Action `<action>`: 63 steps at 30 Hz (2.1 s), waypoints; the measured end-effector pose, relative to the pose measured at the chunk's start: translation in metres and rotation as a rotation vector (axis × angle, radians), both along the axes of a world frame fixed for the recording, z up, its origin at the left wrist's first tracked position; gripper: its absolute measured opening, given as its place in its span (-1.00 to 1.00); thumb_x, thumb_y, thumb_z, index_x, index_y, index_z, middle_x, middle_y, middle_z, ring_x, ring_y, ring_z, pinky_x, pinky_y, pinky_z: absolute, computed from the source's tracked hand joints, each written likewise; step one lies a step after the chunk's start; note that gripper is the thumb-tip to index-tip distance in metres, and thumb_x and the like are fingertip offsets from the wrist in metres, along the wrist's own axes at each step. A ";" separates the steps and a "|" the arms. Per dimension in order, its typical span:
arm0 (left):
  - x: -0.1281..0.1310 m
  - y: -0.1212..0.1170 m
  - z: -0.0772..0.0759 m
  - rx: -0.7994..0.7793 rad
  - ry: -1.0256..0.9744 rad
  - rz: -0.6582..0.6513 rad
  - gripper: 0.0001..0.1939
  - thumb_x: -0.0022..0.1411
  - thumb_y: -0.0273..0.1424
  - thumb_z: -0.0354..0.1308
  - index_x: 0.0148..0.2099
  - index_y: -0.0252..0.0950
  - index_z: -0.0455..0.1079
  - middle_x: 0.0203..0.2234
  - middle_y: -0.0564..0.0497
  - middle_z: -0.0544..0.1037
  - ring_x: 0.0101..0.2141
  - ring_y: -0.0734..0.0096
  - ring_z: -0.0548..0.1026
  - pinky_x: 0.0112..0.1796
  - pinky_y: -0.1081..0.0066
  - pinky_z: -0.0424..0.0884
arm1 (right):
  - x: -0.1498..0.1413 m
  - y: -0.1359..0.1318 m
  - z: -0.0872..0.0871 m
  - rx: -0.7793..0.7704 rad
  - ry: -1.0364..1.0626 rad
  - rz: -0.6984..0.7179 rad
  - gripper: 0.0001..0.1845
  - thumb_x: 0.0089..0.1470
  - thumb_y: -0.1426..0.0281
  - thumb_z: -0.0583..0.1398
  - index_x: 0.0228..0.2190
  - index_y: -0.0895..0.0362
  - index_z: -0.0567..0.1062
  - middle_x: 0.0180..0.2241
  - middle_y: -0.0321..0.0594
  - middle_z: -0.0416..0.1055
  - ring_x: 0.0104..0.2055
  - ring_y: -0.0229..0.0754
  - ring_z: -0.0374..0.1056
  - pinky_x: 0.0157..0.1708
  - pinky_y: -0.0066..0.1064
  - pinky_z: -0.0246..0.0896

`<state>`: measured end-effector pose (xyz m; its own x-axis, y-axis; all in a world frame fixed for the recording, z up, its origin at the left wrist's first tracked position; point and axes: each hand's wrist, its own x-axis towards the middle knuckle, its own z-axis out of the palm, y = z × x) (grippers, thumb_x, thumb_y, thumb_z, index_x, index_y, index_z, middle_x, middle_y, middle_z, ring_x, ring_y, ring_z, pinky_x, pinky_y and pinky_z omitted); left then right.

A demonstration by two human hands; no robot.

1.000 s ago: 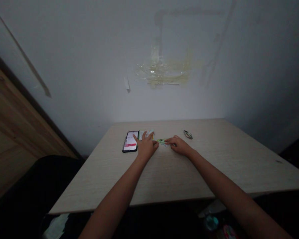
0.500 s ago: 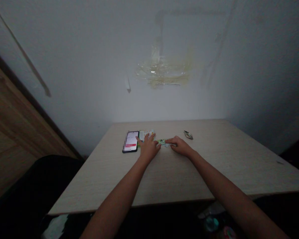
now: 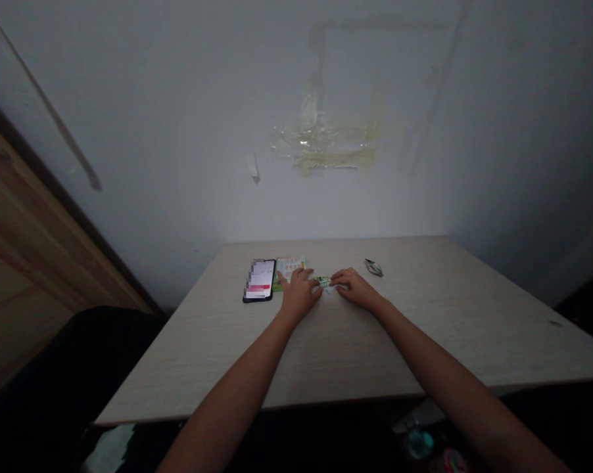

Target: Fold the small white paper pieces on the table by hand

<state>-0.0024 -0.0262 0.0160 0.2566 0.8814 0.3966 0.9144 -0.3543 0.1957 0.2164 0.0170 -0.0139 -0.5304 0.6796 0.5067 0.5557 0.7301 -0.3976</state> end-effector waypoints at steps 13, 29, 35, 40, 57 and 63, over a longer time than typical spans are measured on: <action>0.005 -0.002 -0.001 -0.067 0.011 -0.057 -0.71 0.34 -0.18 0.03 0.01 0.03 0.50 0.06 0.05 0.53 0.18 0.02 0.24 0.15 -0.49 -0.37 | -0.002 -0.005 0.010 -0.041 -0.034 -0.021 -0.69 0.06 0.56 0.18 -0.21 0.07 0.63 -0.16 -0.15 0.53 -0.09 -0.10 0.37 0.03 -0.17 0.24; 0.003 0.002 -0.007 -0.097 0.005 -0.053 -0.68 0.34 -0.20 0.04 0.10 0.10 0.44 0.18 0.07 0.43 0.25 -0.03 0.14 0.14 -0.52 -0.34 | -0.003 -0.007 0.009 -0.007 -0.017 -0.012 -0.71 0.11 0.53 0.17 -0.19 0.06 0.62 -0.15 -0.13 0.52 -0.02 -0.08 0.35 0.06 -0.15 0.23; 0.003 0.001 -0.004 -0.059 -0.007 -0.028 -0.72 0.33 -0.25 0.08 0.04 0.08 0.49 0.12 0.04 0.47 0.21 0.01 0.20 0.15 -0.50 -0.30 | -0.003 -0.010 0.015 -0.028 -0.034 -0.025 -0.73 0.09 0.53 0.18 -0.22 0.06 0.63 -0.21 -0.14 0.52 -0.07 -0.09 0.36 0.01 -0.19 0.26; 0.003 0.001 -0.003 -0.057 -0.015 -0.017 -0.75 0.31 -0.26 0.11 -0.02 0.05 0.54 0.04 0.00 0.52 0.18 0.00 0.24 0.19 -0.43 -0.30 | -0.004 -0.013 0.020 -0.063 -0.018 -0.022 -0.73 0.08 0.55 0.19 -0.25 0.07 0.64 -0.26 -0.15 0.51 -0.12 -0.12 0.37 -0.04 -0.25 0.27; 0.005 0.000 -0.002 -0.065 -0.042 0.004 -0.75 0.27 -0.24 0.14 -0.04 0.10 0.55 0.14 0.04 0.43 0.22 -0.09 0.17 0.17 -0.47 -0.26 | 0.001 0.000 0.006 0.000 -0.034 0.023 -0.70 0.09 0.50 0.21 -0.16 0.03 0.62 -0.11 -0.14 0.56 0.01 -0.07 0.39 0.07 -0.16 0.27; 0.004 -0.001 -0.001 -0.070 -0.033 -0.027 -0.76 0.27 -0.21 0.15 -0.04 0.08 0.54 0.14 0.04 0.43 0.21 -0.03 0.18 0.15 -0.50 -0.32 | 0.000 -0.006 0.013 0.054 -0.105 -0.045 -0.78 0.15 0.41 0.21 -0.18 0.09 0.63 -0.19 -0.09 0.53 -0.06 -0.05 0.37 0.00 -0.18 0.27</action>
<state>0.0017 -0.0269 0.0149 0.2687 0.9003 0.3426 0.8974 -0.3632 0.2506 0.2163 0.0109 -0.0005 -0.5521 0.6774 0.4861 0.6250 0.7221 -0.2964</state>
